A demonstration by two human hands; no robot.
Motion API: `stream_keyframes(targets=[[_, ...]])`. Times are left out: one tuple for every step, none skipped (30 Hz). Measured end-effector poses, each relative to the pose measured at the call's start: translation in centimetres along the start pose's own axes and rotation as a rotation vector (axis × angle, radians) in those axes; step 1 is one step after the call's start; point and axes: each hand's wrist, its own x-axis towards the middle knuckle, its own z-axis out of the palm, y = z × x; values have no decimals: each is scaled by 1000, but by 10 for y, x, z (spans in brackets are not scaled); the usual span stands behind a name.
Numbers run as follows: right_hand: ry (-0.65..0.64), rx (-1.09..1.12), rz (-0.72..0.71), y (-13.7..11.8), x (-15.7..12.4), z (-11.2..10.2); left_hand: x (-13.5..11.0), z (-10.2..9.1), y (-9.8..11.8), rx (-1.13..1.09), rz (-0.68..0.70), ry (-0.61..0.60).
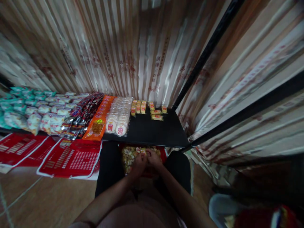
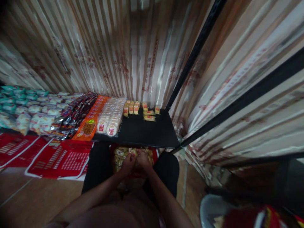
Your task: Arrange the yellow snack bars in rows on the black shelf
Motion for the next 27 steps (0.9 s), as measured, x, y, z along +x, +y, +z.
stream_keyframes(targets=[[-21, 36, 1, 0, -2, -1, -4, -1, 1, 15, 7, 13], [-42, 79, 0, 1, -3, -2, -7, -3, 2, 23, 17, 21], [-59, 126, -3, 1, -5, -4, -11, -4, 3, 30, 29, 27], [-69, 170, -13, 0, -6, -5, -14, -6, 4, 37, 41, 32], [-79, 218, -22, 0, -8, -7, -16, -7, 5, 43, 54, 38], [-91, 262, -28, -1, -10, -9, -18, -9, 7, 44, 67, 46], [-103, 294, -31, -2, -12, -11, -20, -10, 8, 38, 81, 57], [-119, 323, -31, -4, -13, -14, -21, -11, 9, 29, 95, 70], [-136, 355, -33, -6, -14, -16, -22, -12, 10, 21, 109, 85], [-152, 391, -39, -8, -15, -19, -23, -13, 12, 15, 123, 103], [-164, 432, -50, -11, -15, -22, -23, -14, 13, 13, 137, 120], [-171, 476, -62, -14, -15, -25, -23, -15, 15, 13, 151, 137], [-173, 516, -73, -17, -14, -27, -23, -17, 17, 14, 165, 156], [-167, 548, -80, -21, -12, -30, -23, -18, 19, 13, 184, 174], [-155, 571, -82, -24, -11, -32, -22, -20, 22, 7, 209, 197], [-141, 589, -81, -27, -9, -34, -22, -22, 24, -1, 238, 223], [-124, 609, -82, -30, -6, -36, -21, -24, 27, -14, 270, 256], [-106, 633, -89, -33, -4, -38, -20, -26, 30, -29, 302, 289], [-92, 662, -101, -36, -1, -39, -19, -28, 34, -48, 330, 316], [-82, 693, -115, -39, 3, -40, -18, -30, 37, -68, 351, 332], [-74, 721, -126, -41, 7, -41, -16, -31, 40, -85, 361, 339], [-59, 740, -131, -44, 11, -42, -13, -33, 44, -96, 360, 339], [-38, 750, -130, -46, 16, -43, -10, -34, 47, -98, 350, 336], [-13, 752, -128, -48, 21, -43, -7, -35, 50, -89, 335, 333], [16, 748, -126, -50, 27, -43, -3, -37, 52, -72, 318, 336], [44, 739, -126, -52, 33, -43, 0, -38, 55, -51, 305, 339], [70, 724, -127, -53, 39, -43, 4, -39, 57, -27, 294, 343]])
